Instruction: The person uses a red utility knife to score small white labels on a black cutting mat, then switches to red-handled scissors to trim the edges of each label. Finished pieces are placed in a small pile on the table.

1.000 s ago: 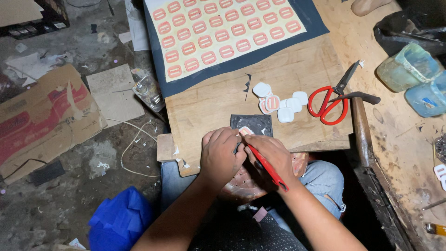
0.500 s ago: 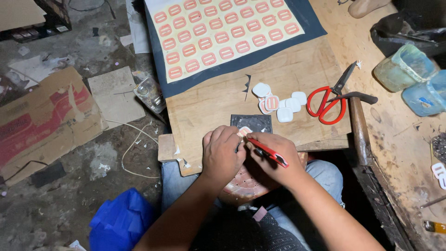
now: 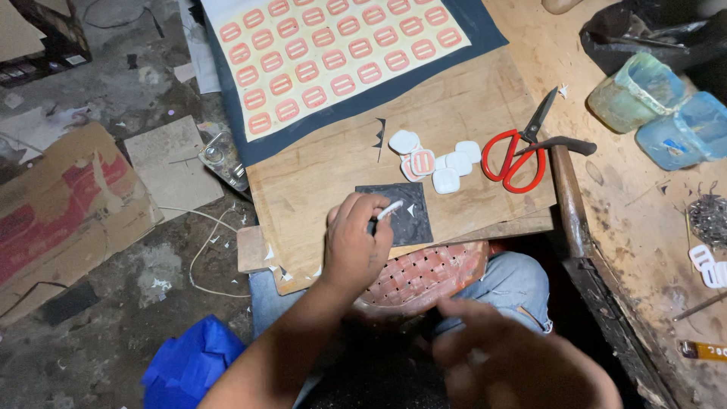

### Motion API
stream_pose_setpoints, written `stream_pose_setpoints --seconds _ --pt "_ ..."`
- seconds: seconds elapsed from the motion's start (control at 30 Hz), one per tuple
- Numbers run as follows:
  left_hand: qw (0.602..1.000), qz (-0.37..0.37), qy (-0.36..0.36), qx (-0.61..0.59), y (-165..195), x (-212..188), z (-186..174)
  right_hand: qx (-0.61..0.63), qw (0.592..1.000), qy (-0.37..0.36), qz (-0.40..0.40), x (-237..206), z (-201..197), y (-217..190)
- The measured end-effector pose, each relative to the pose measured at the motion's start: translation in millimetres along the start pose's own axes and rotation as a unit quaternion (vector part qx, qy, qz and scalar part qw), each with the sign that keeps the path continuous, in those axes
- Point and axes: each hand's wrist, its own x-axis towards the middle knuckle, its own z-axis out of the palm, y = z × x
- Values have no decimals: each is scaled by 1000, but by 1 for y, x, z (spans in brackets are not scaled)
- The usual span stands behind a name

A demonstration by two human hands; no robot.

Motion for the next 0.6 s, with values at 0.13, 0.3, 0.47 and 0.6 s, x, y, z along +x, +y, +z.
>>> stream_pose_setpoints --seconds 0.13,0.3,0.47,0.6 --pt "992 108 33 57 -7 30 10 32 993 -69 -85 8 14 -22" --pt "981 177 43 61 -19 58 22 27 988 -89 -122 16 10 -21" --pt "982 174 24 69 -29 70 35 9 987 -81 -138 17 10 -25" --pt "990 96 -28 98 -33 75 46 -18 987 -58 -146 16 10 -40"
